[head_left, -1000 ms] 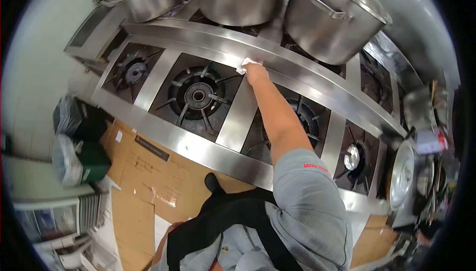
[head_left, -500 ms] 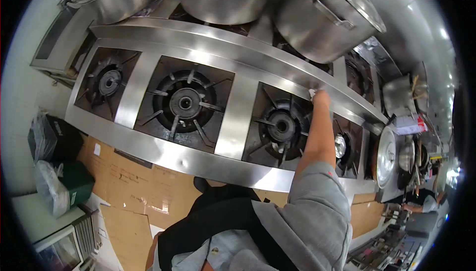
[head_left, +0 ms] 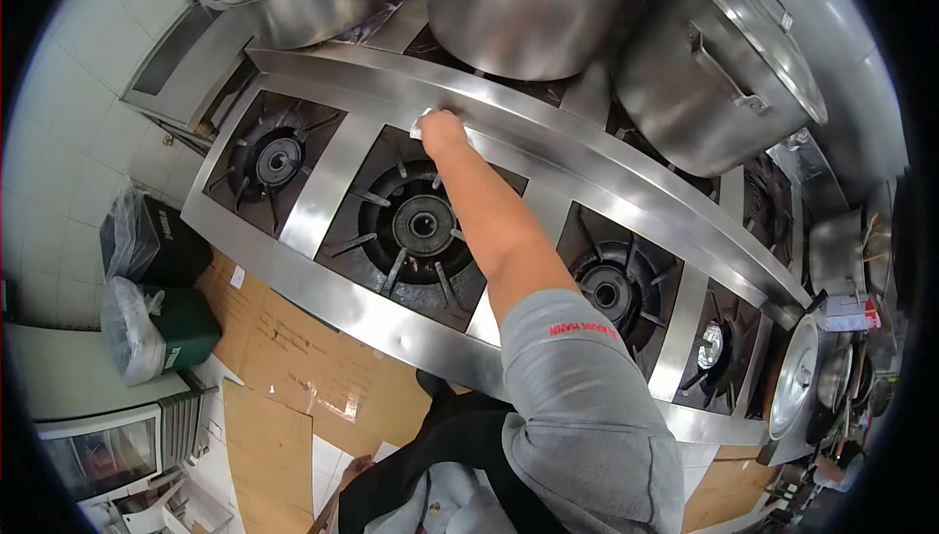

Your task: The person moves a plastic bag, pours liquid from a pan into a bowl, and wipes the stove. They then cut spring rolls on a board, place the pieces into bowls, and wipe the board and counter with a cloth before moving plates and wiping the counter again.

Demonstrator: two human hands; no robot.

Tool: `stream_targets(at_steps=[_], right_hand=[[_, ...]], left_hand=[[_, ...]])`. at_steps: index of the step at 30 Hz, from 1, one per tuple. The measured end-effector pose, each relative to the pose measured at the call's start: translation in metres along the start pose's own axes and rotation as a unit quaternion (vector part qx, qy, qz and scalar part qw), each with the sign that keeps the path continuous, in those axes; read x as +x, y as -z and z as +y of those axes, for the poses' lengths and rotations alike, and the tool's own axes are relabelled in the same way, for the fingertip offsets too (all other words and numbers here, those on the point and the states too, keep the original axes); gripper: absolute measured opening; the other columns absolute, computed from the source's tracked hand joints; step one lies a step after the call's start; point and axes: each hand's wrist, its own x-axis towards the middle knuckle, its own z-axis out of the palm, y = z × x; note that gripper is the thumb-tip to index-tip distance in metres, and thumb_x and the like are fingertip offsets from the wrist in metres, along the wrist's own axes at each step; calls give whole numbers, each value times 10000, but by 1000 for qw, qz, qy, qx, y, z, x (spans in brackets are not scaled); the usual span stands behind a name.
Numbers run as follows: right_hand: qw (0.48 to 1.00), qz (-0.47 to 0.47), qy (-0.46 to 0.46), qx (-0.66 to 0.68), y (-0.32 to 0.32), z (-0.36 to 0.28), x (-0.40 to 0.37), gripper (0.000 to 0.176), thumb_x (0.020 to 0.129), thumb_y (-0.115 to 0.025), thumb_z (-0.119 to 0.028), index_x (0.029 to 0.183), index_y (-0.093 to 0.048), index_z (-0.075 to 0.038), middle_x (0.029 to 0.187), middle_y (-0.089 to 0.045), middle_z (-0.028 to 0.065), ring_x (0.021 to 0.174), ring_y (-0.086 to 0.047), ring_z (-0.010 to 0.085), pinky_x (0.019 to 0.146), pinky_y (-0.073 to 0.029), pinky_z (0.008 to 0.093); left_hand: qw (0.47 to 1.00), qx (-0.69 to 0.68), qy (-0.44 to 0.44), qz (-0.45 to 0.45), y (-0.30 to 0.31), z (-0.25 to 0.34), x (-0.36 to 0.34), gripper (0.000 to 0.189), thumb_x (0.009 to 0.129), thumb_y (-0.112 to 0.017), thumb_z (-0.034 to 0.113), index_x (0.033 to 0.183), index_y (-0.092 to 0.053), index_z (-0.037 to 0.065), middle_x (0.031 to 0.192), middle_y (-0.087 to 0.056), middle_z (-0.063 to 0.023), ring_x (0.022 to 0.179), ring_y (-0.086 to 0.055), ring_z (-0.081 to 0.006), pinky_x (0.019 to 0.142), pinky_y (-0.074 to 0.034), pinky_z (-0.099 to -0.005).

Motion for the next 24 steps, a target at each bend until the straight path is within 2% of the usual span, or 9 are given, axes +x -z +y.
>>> stream_targets(at_steps=[2, 5, 7, 9, 10, 17, 19, 22, 24], right_hand=[[994, -90, 53, -21, 47, -9, -16, 183, 778, -541, -95, 870, -699, -93, 976, -653, 138, 972, -605, 298, 853, -486, 400], [945, -17, 261, -196, 71, -5, -40, 147, 751, -548, -111, 796, -672, -47, 947, -634, 138, 981, -582, 287, 869, -466, 396], [932, 93, 316, -154, 95, 12, -52, 145, 727, -551, -120, 779, -647, -24, 940, -610, 133, 971, -570, 271, 890, -442, 389], [963, 175, 199, -48, 84, 62, -48, 179, 759, -551, -137, 868, -659, -44, 987, -604, 104, 1023, -542, 233, 927, -415, 362], [927, 105, 301, -200, 111, 80, -66, 204, 763, -545, -122, 927, -627, -31, 970, -574, 104, 1043, -521, 229, 942, -411, 361], [965, 194, 113, -134, 159, 235, -239, 223, 734, -588, -124, 937, -602, -31, 963, -565, 135, 988, -544, 299, 881, -446, 403], [984, 136, -109, -31, 155, 305, -292, 295, 796, -576, -172, 1035, -544, -1, 1101, -566, 193, 1056, -510, 374, 911, -407, 462], [923, 153, -340, 97, 198, 335, -350, 218, 712, -599, -45, 924, -637, -22, 1008, -598, 173, 962, -545, 370, 849, -447, 413], [926, 286, -245, 14, 163, 387, -380, 241, 701, -564, 2, 915, -667, -39, 934, -613, 168, 904, -565, 355, 835, -452, 405]], left_hand=[[997, 69, 40, -5, 1, 0, -3, 367, 875, -622, 237, 1167, -545, 28, 981, -638, -89, 824, -623, -173, 691, -497, -280], [990, 129, 63, -3, 15, 6, -13, 360, 868, -624, 223, 1165, -551, 33, 966, -644, -89, 807, -627, -175, 663, -499, -287], [985, 161, 67, 5, 27, 16, -15, 356, 864, -625, 214, 1164, -555, 37, 957, -648, -88, 795, -630, -177, 644, -501, -292], [977, 202, 68, 21, 35, 35, -12, 352, 859, -627, 205, 1163, -559, 40, 947, -651, -88, 784, -633, -179, 625, -502, -296], [972, 223, 68, 33, 36, 59, -16, 351, 857, -628, 200, 1163, -561, 42, 942, -653, -88, 778, -635, -180, 616, -503, -299], [992, 108, -53, 41, 52, 127, 59, 371, 850, -633, 210, 1173, -560, 41, 866, -667, -72, 699, -631, -162, 555, -503, -312], [988, 129, -71, 41, 56, 128, 72, 366, 845, -637, 197, 1167, -562, 41, 860, -666, -68, 708, -629, -166, 571, -505, -311], [967, 236, -70, 72, 59, 121, 69, 386, 823, -622, 283, 1159, -609, 92, 958, -672, -127, 830, -645, -202, 730, -516, -338], [960, 265, -54, 78, 61, 105, 54, 407, 808, -623, 295, 1166, -610, 101, 1009, -666, -137, 882, -644, -226, 778, -509, -344]])
